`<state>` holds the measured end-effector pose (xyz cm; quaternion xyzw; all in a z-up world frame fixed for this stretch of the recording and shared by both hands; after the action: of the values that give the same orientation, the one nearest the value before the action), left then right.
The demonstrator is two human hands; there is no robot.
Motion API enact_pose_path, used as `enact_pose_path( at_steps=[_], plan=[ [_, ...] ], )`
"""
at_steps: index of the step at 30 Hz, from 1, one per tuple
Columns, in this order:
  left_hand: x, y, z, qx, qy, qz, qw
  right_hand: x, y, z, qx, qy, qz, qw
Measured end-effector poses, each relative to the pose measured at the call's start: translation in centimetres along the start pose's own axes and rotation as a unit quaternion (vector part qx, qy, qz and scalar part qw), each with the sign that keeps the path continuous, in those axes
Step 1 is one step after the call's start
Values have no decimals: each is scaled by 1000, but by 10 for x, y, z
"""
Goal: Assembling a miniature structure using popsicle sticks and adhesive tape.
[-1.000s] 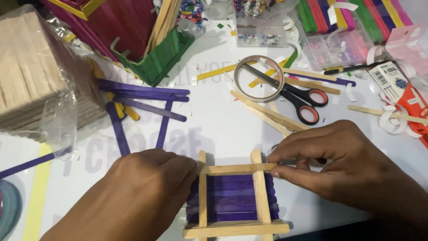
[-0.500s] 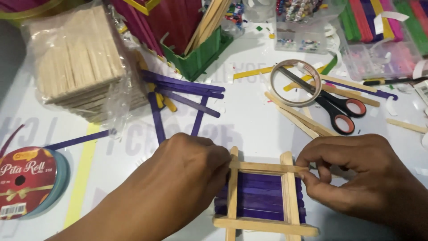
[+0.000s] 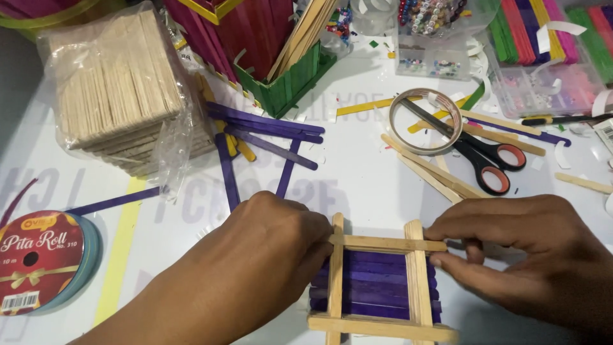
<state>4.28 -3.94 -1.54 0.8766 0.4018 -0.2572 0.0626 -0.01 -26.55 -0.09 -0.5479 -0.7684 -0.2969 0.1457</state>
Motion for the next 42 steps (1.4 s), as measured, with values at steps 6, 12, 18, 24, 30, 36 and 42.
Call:
enact_pose_path(
  at_steps=[6,12,18,24,30,36,42],
  plan=[
    [2,2,2,-42,-38,25,998,-3,3,5,44,16,-6,999],
    [2,2,4,-37,-34,27,998,-7,2,7,42,34,19,998],
    [2,2,5,-31,2,16,999,9,4,4,10,26,-61,998],
    [-1,2,-3,33,-32,-34,998,-7,4,-9,25,10,-18,999],
    [3,0,-1,69,-25,-84,994,59,29,3,22,-44,-228,972],
    [5,3,2,52,-18,-84,995,77,41,37,152,-57,-319,934],
    [6,4,7,13,-37,-32,999,81,56,38,232,-92,-312,917]
  ],
)
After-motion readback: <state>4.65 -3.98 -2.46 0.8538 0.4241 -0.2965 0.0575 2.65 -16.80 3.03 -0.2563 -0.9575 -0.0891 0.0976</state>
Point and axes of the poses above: each hand's wrist, its own y-axis towards the middle knuckle, its own z-axis out of the palm, x = y × z, the point moved 6 cm from there along y, towards the middle knuckle, and after that the axes turned 7 degrees about -x, right-handed, at the moved point
